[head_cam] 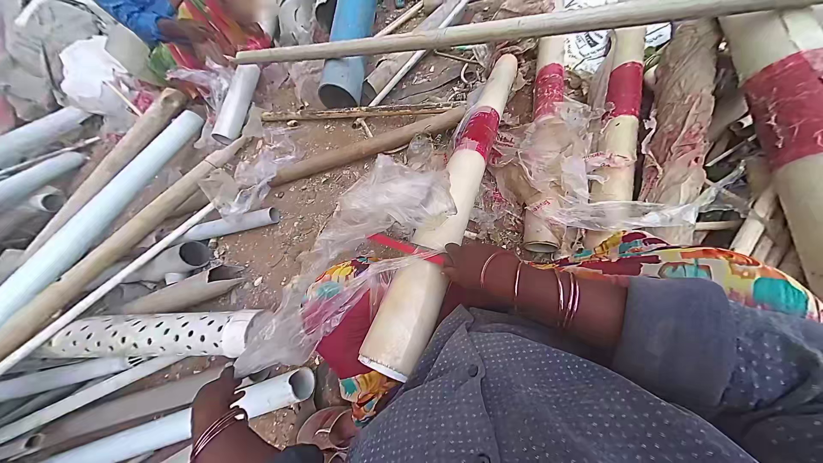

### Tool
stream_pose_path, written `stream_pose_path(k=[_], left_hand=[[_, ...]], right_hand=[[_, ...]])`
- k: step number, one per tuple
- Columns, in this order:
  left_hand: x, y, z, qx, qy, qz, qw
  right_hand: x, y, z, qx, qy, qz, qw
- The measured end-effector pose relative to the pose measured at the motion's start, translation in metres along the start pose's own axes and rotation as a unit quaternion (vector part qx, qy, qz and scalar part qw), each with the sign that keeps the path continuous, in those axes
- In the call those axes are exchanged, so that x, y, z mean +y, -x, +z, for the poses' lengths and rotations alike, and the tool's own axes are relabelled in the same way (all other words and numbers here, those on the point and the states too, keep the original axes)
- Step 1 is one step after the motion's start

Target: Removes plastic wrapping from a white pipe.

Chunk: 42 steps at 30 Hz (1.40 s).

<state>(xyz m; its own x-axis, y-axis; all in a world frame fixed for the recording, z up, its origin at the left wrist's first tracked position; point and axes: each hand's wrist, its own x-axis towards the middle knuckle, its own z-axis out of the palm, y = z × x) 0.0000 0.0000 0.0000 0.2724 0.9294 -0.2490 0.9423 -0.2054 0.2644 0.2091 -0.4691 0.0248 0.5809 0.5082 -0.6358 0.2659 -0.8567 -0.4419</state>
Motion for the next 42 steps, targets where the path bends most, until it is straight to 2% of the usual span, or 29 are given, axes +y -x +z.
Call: stream_pose_path(k=[2,3,5,7,10,13,15,17,20,24,28,33,38,42], left_hand=[[0.022,0.003,-0.012,0.045,-0.094,0.049,0.993],[0.040,0.013,-0.023,0.069,-0.104,0.073,0.989],[0.083,0.039,-0.045,0.127,-0.067,0.128,0.981],[0.119,0.067,-0.058,0.173,0.002,0.228,0.958],[0.165,0.116,-0.042,0.107,0.079,0.434,0.891],[0.202,0.176,0.008,-0.064,0.021,0.568,0.820],[0.216,0.202,0.044,-0.148,-0.051,0.586,0.795],[0.226,0.221,0.067,-0.186,-0.137,0.569,0.789],[0.233,0.241,0.078,-0.185,-0.225,0.536,0.792],[0.238,0.247,0.078,-0.186,-0.274,0.525,0.784],[0.227,0.242,0.087,-0.148,-0.220,0.613,0.744],[0.215,0.234,0.092,-0.089,-0.142,0.682,0.712],[0.207,0.229,0.096,-0.066,-0.051,0.703,0.707],[0.205,0.235,0.096,-0.085,-0.037,0.691,0.717]], right_hand=[[0.002,-0.002,0.005,0.009,0.008,0.007,1.000],[0.001,-0.003,0.006,0.011,0.005,0.009,1.000],[-0.004,0.002,0.002,0.003,-0.009,0.013,1.000],[-0.008,0.006,-0.002,-0.001,-0.015,0.017,1.000],[-0.007,0.006,-0.003,-0.005,-0.019,0.013,1.000],[-0.004,0.008,-0.007,-0.011,-0.034,-0.008,0.999],[0.001,0.010,-0.010,-0.014,-0.061,-0.016,0.998],[0.005,0.012,-0.014,-0.022,-0.087,-0.014,0.996],[0.010,0.015,-0.016,-0.042,-0.132,0.006,0.990],[0.018,0.009,-0.010,-0.080,-0.204,0.026,0.975],[0.015,0.007,-0.006,-0.070,-0.227,0.015,0.971],[0.003,0.004,0.000,-0.015,-0.138,0.019,0.990],[-0.004,0.025,0.006,0.002,-0.118,0.047,0.992],[0.014,0.058,0.022,0.020,-0.116,0.071,0.991]])
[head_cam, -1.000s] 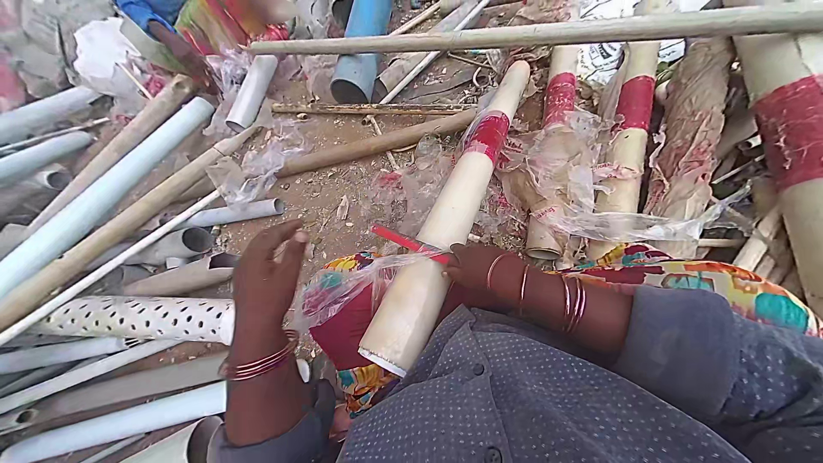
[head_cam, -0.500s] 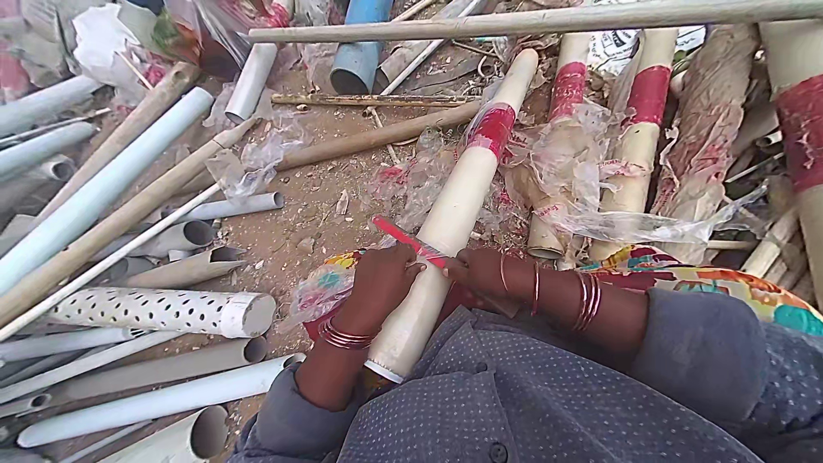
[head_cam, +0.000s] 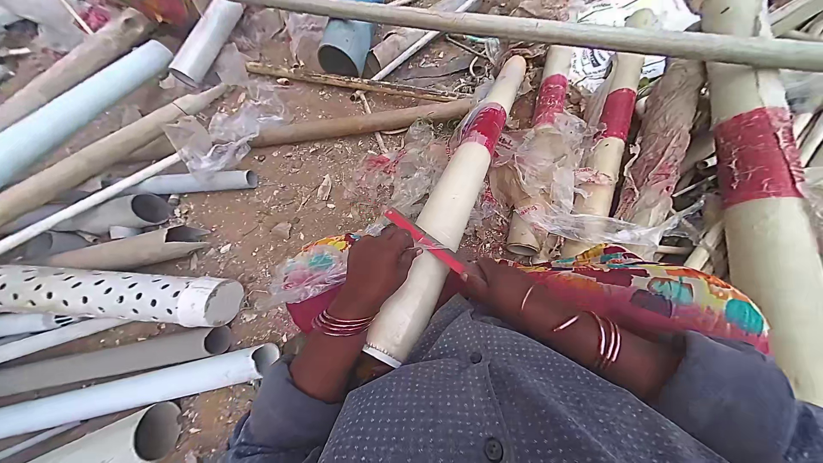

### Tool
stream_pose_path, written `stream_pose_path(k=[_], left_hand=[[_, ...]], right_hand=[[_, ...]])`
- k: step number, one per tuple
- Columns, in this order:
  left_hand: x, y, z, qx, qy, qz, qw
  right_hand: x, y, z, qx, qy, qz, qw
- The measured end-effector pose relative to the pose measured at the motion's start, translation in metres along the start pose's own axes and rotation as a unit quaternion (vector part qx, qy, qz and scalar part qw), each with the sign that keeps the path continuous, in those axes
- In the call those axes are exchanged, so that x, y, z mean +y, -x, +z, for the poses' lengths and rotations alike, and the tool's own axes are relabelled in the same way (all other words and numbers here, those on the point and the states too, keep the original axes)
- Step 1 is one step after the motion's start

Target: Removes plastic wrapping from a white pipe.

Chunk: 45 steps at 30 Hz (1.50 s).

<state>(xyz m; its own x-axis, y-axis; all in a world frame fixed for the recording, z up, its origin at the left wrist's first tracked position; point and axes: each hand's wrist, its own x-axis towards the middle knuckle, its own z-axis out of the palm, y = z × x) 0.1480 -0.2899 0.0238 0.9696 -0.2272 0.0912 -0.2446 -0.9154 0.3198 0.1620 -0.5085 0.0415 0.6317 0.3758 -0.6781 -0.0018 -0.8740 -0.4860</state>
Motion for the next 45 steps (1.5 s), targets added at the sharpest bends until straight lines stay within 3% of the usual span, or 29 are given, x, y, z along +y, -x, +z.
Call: stream_pose_path(k=[3,6,10,14,23,29,32,37,41,45], left_hand=[[0.001,0.000,0.003,-0.005,0.019,-0.005,1.000],[0.004,0.000,0.008,-0.006,0.010,0.039,0.999],[0.012,0.001,0.011,0.002,-0.014,0.086,0.996],[0.012,0.004,0.011,0.017,-0.015,0.074,0.997],[0.013,0.002,0.013,0.025,0.036,0.055,0.998],[0.017,0.002,0.017,-0.008,0.001,0.110,0.994],[0.014,0.004,0.018,0.027,0.005,0.104,0.994],[0.012,0.003,0.020,0.062,0.037,0.095,0.993],[0.009,0.001,0.018,0.063,0.060,0.070,0.994],[0.007,-0.003,0.019,0.045,0.029,0.112,0.992]], right_hand=[[0.027,0.027,0.014,0.036,-0.001,0.010,0.999],[0.028,0.034,0.019,0.047,0.006,0.031,0.998],[0.002,0.002,0.014,0.048,0.003,0.035,0.998],[-0.002,-0.030,0.023,0.084,0.012,0.029,0.996],[0.037,0.037,0.037,0.162,0.011,0.008,0.987],[0.009,-0.018,0.024,0.121,0.018,0.030,0.992],[-0.002,-0.041,0.023,0.123,0.023,0.032,0.992],[0.018,-0.003,0.026,0.153,0.015,0.011,0.988],[0.049,0.038,0.040,0.231,0.040,-0.021,0.972],[0.042,0.029,0.033,0.210,0.050,-0.015,0.976]])
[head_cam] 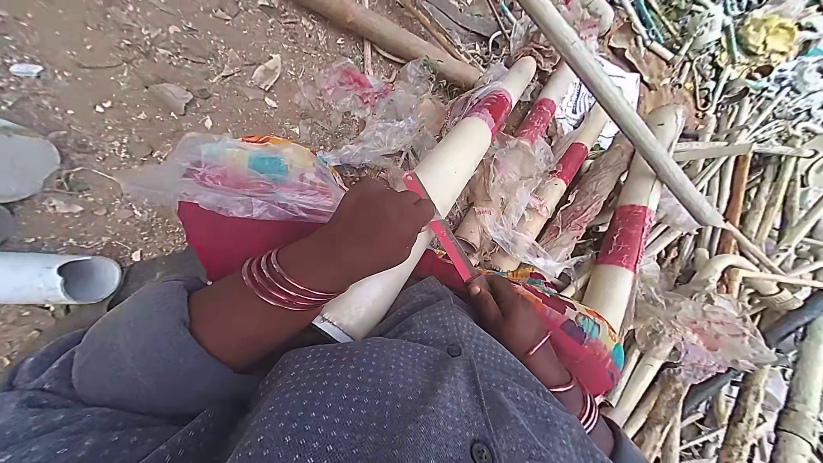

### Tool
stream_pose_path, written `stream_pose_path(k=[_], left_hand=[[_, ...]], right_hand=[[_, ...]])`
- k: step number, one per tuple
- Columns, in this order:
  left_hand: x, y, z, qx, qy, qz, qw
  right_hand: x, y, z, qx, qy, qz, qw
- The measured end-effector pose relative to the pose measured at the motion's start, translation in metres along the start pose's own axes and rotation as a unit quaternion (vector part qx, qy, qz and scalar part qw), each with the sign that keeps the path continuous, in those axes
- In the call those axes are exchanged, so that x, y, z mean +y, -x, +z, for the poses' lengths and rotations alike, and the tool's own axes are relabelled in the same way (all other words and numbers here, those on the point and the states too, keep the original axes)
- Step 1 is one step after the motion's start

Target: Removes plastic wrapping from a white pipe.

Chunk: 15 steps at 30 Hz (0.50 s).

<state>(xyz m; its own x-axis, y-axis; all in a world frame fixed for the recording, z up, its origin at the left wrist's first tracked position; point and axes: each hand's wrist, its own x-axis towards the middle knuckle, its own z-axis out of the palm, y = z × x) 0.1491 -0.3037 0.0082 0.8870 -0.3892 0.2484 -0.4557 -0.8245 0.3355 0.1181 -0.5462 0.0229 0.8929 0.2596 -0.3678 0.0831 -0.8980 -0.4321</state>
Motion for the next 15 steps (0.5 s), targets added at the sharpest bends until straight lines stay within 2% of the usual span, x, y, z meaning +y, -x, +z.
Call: stream_pose_path(k=[3,6,8,12,13,15], left_hand=[[-0.007,0.003,-0.002,-0.012,-0.013,0.006,1.000],[-0.010,0.005,-0.005,-0.022,-0.001,-0.033,0.999],[-0.012,0.005,-0.008,-0.001,0.025,-0.068,0.997],[-0.022,0.006,-0.017,0.098,0.081,-0.130,0.983],[-0.025,0.005,-0.019,0.098,0.082,-0.141,0.982],[-0.029,0.000,-0.023,0.035,0.078,-0.173,0.981]], right_hand=[[-0.020,-0.026,-0.002,-0.052,0.006,0.016,0.999],[-0.029,-0.036,-0.004,-0.087,-0.005,0.025,0.996],[-0.017,-0.033,-0.010,-0.101,-0.033,0.010,0.994],[0.020,-0.009,-0.034,-0.148,-0.102,0.004,0.984],[0.030,-0.001,-0.040,-0.159,-0.122,0.010,0.980],[0.049,0.015,-0.054,-0.188,-0.156,0.030,0.969]])
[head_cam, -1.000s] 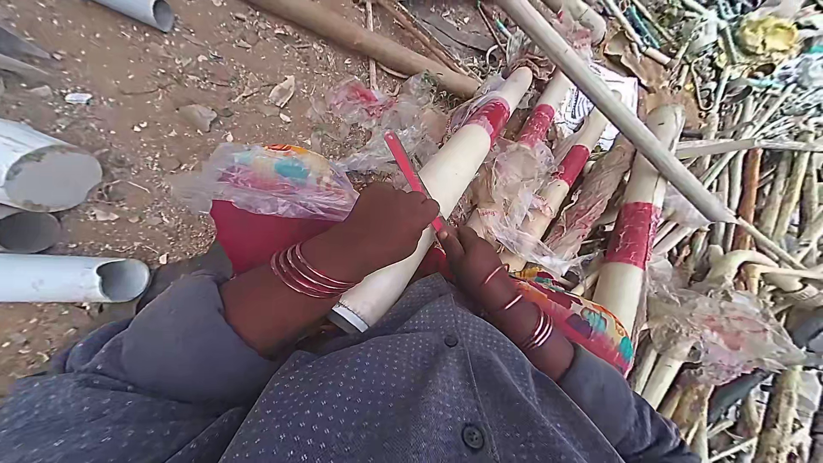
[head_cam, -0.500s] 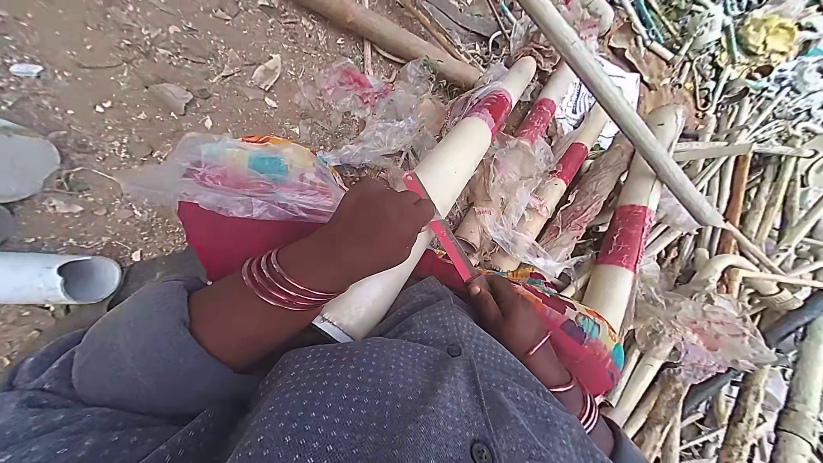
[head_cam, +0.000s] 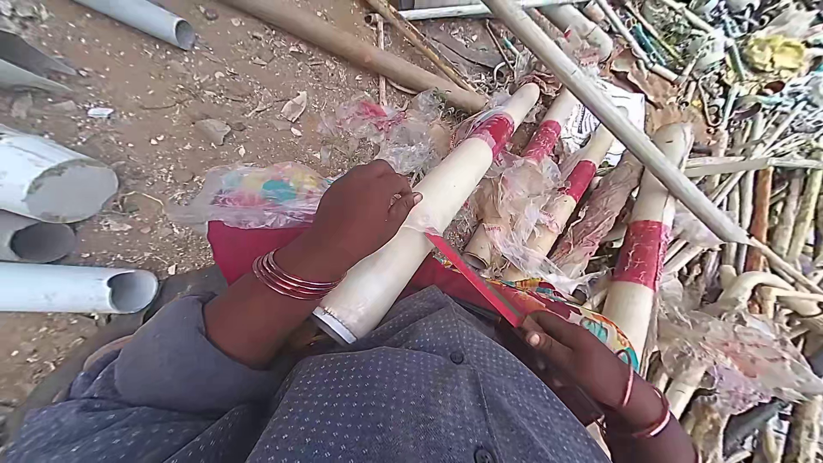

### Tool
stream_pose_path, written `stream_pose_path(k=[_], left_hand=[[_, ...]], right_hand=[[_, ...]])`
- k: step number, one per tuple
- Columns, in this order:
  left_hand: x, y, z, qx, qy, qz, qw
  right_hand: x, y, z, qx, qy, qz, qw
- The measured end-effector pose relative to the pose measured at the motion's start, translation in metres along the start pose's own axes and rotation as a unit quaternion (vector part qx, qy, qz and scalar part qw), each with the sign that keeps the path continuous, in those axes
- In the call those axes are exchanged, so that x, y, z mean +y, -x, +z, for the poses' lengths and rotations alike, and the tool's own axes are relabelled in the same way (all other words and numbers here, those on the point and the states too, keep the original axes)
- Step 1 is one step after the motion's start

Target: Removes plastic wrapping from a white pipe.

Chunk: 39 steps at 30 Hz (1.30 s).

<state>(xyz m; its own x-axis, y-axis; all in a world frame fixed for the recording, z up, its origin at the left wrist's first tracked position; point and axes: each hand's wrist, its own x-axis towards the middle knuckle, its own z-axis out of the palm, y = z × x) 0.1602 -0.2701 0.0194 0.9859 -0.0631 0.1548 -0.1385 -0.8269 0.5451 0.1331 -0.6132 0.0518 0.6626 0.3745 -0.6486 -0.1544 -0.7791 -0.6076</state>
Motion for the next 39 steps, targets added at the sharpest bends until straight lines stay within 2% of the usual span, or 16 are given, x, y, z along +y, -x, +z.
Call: stream_pose_path(k=[3,5,8,12,15,18,22,25,28,35,39], left_hand=[[0.006,-0.017,-0.007,-0.167,-0.060,-0.068,0.982],[0.011,-0.029,-0.005,-0.252,-0.115,-0.082,0.957],[0.017,-0.038,0.001,-0.291,-0.124,-0.086,0.945],[0.037,-0.055,-0.018,-0.353,-0.128,-0.120,0.919],[0.045,-0.061,-0.016,-0.376,-0.154,-0.141,0.903],[0.053,-0.065,-0.011,-0.395,-0.164,-0.147,0.892],[0.055,-0.065,-0.005,-0.400,-0.163,-0.147,0.890],[0.048,-0.065,0.001,-0.398,-0.155,-0.143,0.893],[0.048,-0.065,0.003,-0.394,-0.147,-0.132,0.898],[0.049,-0.065,0.009,-0.382,-0.154,-0.155,0.898],[0.051,-0.062,0.011,-0.392,-0.160,-0.120,0.898]], right_hand=[[0.021,0.024,-0.018,-0.005,-0.032,0.014,0.999],[0.030,0.033,-0.025,0.035,-0.050,0.006,0.998],[0.026,0.034,-0.031,0.119,-0.053,-0.028,0.991],[-0.017,0.012,-0.040,0.205,-0.074,-0.093,0.972],[-0.054,-0.014,-0.050,0.224,-0.120,-0.173,0.951],[-0.077,-0.050,-0.055,0.202,-0.208,-0.233,0.928],[-0.075,-0.100,-0.047,0.174,-0.250,-0.212,0.929],[-0.061,-0.114,-0.038,0.157,-0.193,-0.154,0.956],[-0.061,-0.113,-0.041,0.133,-0.117,-0.133,0.975],[-0.055,-0.131,-0.054,0.154,0.009,-0.103,0.983],[-0.054,-0.140,-0.054,0.140,0.088,-0.075,0.983]])
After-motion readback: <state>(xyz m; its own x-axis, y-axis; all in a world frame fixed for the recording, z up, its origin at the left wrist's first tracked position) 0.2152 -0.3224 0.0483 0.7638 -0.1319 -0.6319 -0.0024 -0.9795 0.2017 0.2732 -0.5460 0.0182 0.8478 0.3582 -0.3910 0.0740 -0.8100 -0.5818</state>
